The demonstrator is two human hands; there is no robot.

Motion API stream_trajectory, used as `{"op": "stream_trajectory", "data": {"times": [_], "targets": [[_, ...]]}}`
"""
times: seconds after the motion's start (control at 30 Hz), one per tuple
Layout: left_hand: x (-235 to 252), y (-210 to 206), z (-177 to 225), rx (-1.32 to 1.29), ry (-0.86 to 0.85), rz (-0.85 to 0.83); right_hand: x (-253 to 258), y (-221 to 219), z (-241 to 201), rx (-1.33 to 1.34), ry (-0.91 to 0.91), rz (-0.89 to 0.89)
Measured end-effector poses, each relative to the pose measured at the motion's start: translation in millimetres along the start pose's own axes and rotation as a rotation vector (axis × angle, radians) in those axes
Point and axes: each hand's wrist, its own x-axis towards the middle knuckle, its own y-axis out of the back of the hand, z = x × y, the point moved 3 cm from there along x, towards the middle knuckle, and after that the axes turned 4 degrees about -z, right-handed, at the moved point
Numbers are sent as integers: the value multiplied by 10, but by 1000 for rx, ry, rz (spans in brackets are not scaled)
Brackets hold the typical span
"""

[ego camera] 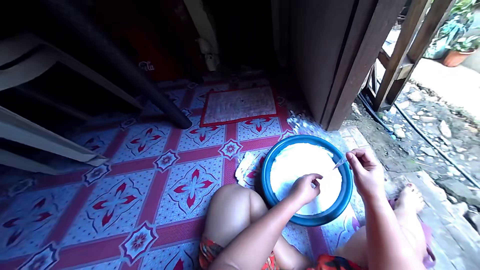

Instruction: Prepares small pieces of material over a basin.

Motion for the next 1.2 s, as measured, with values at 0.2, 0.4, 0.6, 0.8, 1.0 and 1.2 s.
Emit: {"op": "stream_trajectory", "data": {"times": [0.2,0.4,0.6,0.8,1.0,1.2], "targets": [[-94,176,71,195,103,6,-7,102,-38,12,194,-62],[-95,292,224,190,26,42,-13,81,-14,-131,203,-91],[-37,348,688,5,-356,354,-32,-61,87,-234,119,-215],[217,347,842,32,-377,212,22,-106,189,-49,-107,-173],[265,277,800,48,-371,106,54,-12,235,25,-149,-81],[220,184,622,50,-315,40,58,89,156,252,-163,-3]]}}
